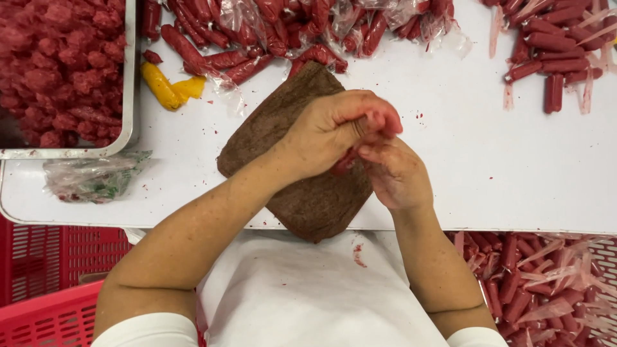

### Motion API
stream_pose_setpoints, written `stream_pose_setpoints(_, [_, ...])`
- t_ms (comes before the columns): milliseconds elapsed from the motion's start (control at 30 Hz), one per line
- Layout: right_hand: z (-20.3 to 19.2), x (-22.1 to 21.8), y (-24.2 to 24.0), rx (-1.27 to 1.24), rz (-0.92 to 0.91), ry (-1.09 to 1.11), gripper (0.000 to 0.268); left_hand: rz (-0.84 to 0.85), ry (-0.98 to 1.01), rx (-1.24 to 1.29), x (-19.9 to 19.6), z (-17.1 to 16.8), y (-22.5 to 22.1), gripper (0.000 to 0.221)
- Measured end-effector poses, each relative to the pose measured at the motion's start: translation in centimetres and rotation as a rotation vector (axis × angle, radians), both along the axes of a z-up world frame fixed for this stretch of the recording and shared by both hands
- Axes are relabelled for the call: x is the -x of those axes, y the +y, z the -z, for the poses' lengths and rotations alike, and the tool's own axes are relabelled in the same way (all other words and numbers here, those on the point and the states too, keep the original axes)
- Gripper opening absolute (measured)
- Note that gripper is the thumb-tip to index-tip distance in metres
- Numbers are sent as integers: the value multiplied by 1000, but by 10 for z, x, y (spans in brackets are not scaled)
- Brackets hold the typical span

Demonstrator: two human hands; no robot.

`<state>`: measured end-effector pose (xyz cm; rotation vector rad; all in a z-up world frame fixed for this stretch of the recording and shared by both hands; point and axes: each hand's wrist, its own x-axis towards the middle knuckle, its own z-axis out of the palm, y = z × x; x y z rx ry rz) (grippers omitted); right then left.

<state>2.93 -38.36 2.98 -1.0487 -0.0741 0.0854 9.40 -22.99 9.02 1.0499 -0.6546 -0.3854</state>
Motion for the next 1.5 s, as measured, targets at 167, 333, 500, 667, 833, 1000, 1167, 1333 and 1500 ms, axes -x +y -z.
stream_pose_setpoints(167, [-36,-10,22,476,-8,-281,16,-75,154,177,-12,23,-3,24])
stream_pose_setpoints(333, [7,-3,-1,914,25,-489,31,-162,-322,-82,5,-1,20,9])
stream_pose_setpoints(500, [-11,-3,4,1238,-18,-724,51,-235,-620,-178,27,2,71,17])
stream_pose_setpoints(667, [-35,-3,38,992,-252,-613,31,-228,-135,-177,41,18,99,39])
stream_pose_setpoints(833, [28,0,67,244,-218,-362,20,-267,-129,-73,28,7,74,27])
stream_pose_setpoints(1000, [-18,-2,51,426,-191,-409,29,-253,-384,-208,22,-9,71,26])
stream_pose_setpoints(1167, [-8,0,27,1217,-87,-794,21,-301,-670,-238,43,3,99,28])
stream_pose_setpoints(1333, [13,13,47,1348,-60,-854,18,-246,324,-258,72,42,156,63])
stream_pose_setpoints(1500, [95,45,75,1320,-97,-1156,18,141,1288,-274,140,115,129,53])
